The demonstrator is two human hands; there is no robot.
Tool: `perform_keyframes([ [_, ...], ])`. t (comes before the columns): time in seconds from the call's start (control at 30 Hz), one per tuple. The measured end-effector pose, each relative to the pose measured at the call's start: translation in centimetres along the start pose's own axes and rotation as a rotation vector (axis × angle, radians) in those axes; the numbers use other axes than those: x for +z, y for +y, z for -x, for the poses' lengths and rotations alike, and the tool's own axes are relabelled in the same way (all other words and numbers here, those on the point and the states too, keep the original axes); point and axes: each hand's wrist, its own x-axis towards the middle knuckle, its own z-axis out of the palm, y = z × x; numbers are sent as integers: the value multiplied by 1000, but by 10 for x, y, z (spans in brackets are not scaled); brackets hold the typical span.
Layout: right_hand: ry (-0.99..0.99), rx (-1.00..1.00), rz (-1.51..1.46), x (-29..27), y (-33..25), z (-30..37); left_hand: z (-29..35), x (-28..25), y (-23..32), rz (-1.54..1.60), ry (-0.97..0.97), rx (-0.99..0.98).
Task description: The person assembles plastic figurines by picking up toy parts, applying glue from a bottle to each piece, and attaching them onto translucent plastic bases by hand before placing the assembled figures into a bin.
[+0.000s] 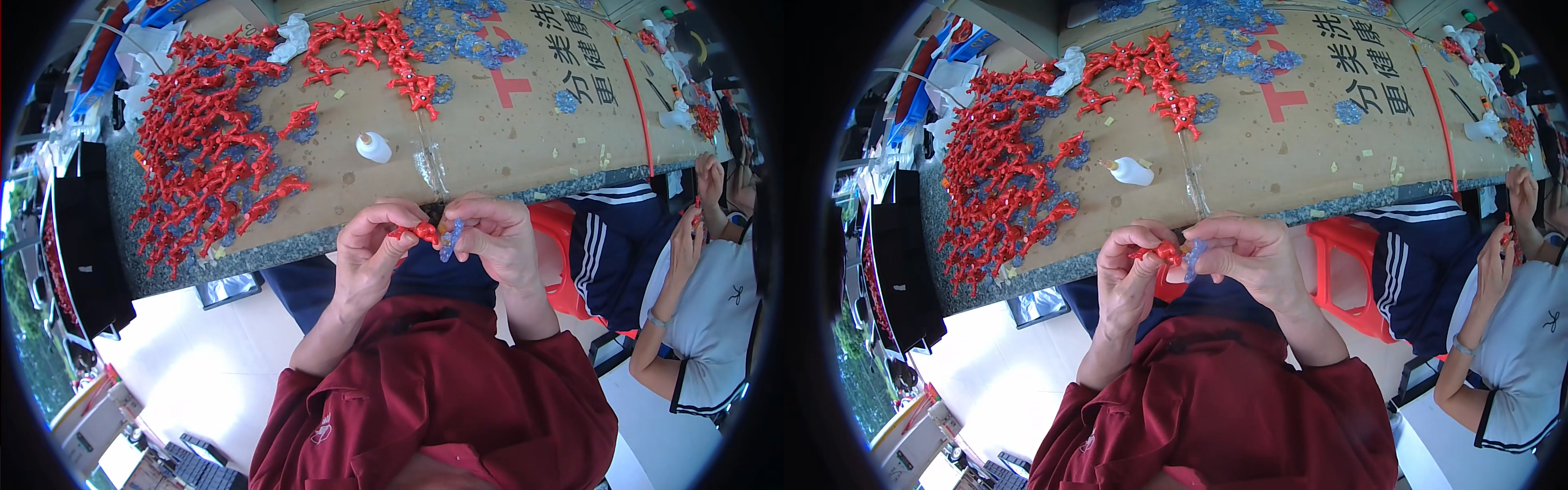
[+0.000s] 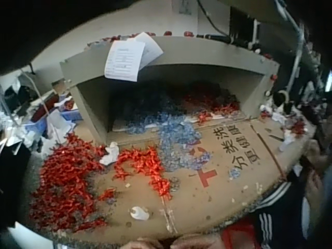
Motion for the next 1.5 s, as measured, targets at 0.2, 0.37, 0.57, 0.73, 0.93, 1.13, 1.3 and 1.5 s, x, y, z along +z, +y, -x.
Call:
perform_keyframes([
  [0.2,-15,8,64,-1,1,1,-1,2,-1,21,-3,-4],
  [0.37,12,-13,156,4,-5,0,0,1,1,22,-3,-22],
  [0.57,-4,-171,468,8,-5,2,0,-3,1,38,-19,-14],
  [0.73,108,-127,495,13,-8,6,-1,-4,3,-5,-27,3],
  [0.93,50,-320,717,19,-7,5,-1,-4,1,45,-40,27],
  [1.13,13,-442,788,20,-9,6,-3,-11,2,23,-109,42],
  [1.3,70,-287,728,27,-10,12,-5,-8,-5,193,-116,116],
  [1.5,-6,-528,754,26,-3,9,-5,-7,-11,250,-171,180],
])
